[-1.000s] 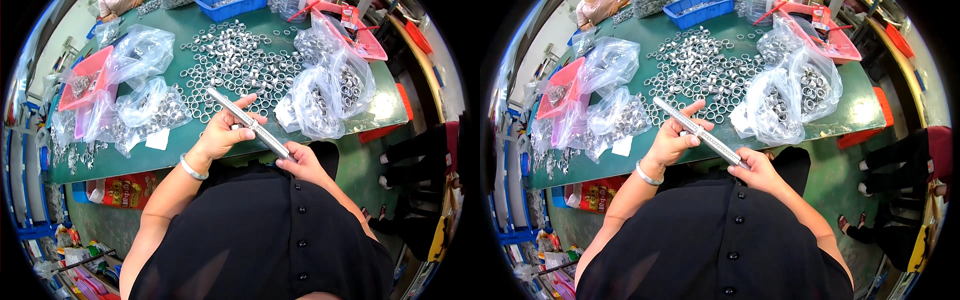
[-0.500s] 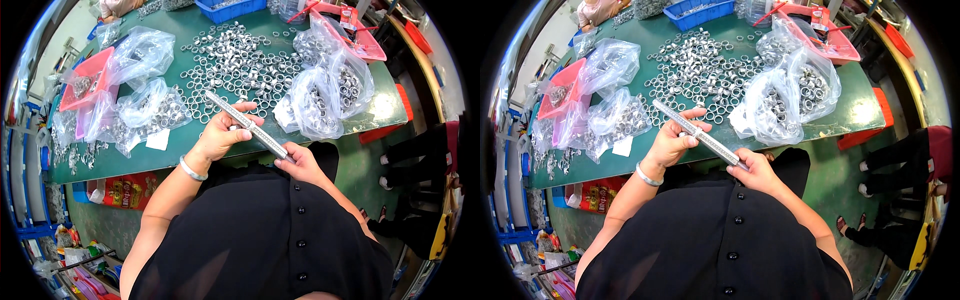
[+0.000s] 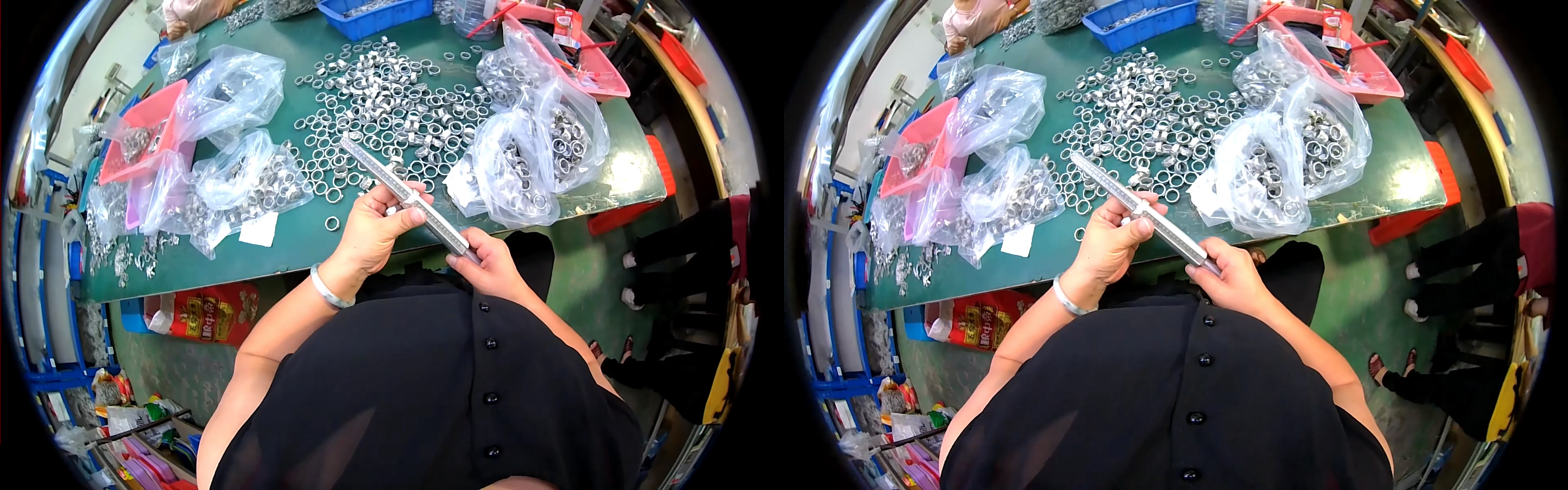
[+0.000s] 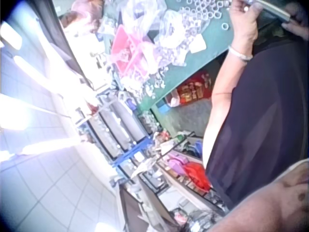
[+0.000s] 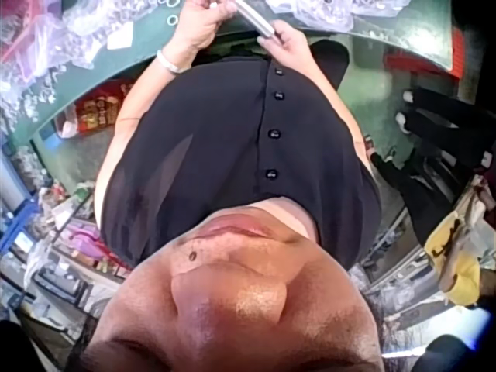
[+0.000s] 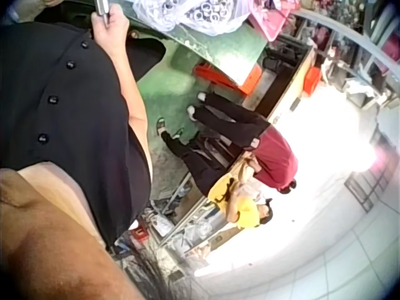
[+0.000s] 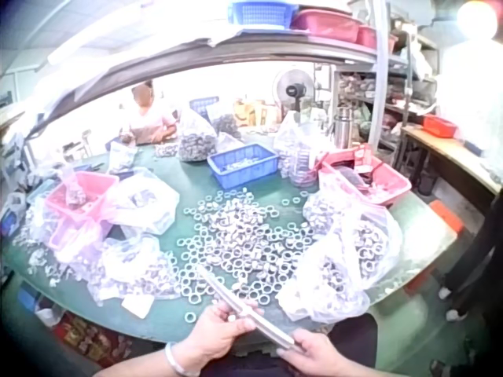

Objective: The person holds a metal measuring rod and slides several metal rings onto it one by one from a pile on the table. The person then removes the rings from the rod and places them into a clear plastic bag.

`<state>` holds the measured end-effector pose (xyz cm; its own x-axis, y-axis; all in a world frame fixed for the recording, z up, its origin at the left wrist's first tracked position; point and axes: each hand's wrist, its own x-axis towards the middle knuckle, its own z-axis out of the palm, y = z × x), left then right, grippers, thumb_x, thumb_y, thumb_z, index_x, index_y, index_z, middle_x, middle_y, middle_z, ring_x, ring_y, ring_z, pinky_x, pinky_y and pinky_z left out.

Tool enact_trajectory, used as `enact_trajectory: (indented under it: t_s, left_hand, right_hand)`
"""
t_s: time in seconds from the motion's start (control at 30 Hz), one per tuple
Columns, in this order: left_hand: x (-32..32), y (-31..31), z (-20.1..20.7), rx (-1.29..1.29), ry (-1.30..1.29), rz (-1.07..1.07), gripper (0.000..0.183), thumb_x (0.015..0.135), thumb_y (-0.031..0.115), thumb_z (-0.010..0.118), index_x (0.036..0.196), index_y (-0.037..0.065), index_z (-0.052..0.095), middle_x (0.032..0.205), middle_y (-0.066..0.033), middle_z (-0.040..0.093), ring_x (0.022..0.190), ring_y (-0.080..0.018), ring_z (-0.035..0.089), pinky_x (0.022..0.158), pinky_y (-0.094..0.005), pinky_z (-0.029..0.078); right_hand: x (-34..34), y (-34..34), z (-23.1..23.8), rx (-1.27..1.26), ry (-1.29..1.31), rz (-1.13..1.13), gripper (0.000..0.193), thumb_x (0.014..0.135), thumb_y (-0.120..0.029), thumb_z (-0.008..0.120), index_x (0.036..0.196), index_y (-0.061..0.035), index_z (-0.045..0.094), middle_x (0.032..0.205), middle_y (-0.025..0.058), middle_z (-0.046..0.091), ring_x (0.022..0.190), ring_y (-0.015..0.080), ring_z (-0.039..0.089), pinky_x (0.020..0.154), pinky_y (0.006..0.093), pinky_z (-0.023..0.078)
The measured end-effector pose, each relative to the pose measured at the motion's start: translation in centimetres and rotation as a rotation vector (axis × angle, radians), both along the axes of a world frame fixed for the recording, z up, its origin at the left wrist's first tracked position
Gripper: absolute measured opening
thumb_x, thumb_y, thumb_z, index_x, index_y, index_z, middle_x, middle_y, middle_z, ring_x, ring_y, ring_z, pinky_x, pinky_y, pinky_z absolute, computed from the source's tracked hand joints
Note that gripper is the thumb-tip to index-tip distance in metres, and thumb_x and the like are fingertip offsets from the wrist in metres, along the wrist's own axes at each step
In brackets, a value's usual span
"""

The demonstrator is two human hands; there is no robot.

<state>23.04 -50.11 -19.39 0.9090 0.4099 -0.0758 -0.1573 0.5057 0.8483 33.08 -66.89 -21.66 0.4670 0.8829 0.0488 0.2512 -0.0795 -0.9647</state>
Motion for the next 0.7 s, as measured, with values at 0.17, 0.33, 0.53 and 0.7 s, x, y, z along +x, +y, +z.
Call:
enact_trajectory:
  t_s: [0.17, 0.33, 0.53, 0.7]
  left_hand:
    - [-0.4, 0.5, 0.4, 0.008, -0.031, -0.080, 0.035, 0.070, 0.000, 0.064, 0.104, 0.000, 0.054, 0.091, -0.0047, 0.058, 0.082, -0.0111, 0.053, 0.074, -0.0214, 0.043]
    - [-0.8, 1.3, -0.6, -0.090, -0.029, -0.124, 0.035, 0.074, 0.005, 0.062, 0.107, -0.001, 0.052, 0.093, -0.0070, 0.057, 0.070, -0.0064, 0.047, 0.058, -0.0166, 0.036]
    - [-0.7, 1.0, -0.1, 0.073, 0.025, -0.073, 0.031, 0.074, 0.002, 0.062, 0.104, -0.002, 0.054, 0.090, -0.0043, 0.058, 0.075, -0.0075, 0.050, 0.067, -0.0192, 0.041]
    - [-0.6, 1.1, 0.1, 0.155, 0.027, -0.077, 0.031, 0.072, 0.000, 0.062, 0.103, -0.002, 0.055, 0.091, -0.0041, 0.059, 0.082, -0.0095, 0.053, 0.079, -0.0222, 0.042]
  right_hand:
    - [0.2, -0.2, -0.2, 0.006, -0.055, -0.003, 0.014, 0.073, -0.008, 0.060, 0.082, -0.0013, 0.052, 0.058, -0.0001, 0.045, 0.051, 0.0058, 0.040, 0.047, 0.0222, 0.034]
    - [0.2, -0.3, -0.6, 0.013, -0.013, 0.004, 0.015, 0.073, -0.009, 0.060, 0.082, -0.0012, 0.052, 0.057, -0.0016, 0.043, 0.050, 0.0046, 0.038, 0.046, 0.0208, 0.033]
    - [0.3, -0.4, -1.2, 0.033, 0.061, 0.000, 0.015, 0.073, -0.008, 0.060, 0.083, -0.0011, 0.052, 0.058, -0.0012, 0.043, 0.051, 0.0049, 0.038, 0.046, 0.0210, 0.033]
    - [0.5, -0.6, -1.0, 0.031, 0.068, 0.021, 0.014, 0.073, -0.008, 0.060, 0.082, -0.0010, 0.052, 0.058, -0.0014, 0.043, 0.051, 0.0049, 0.038, 0.046, 0.0211, 0.033]
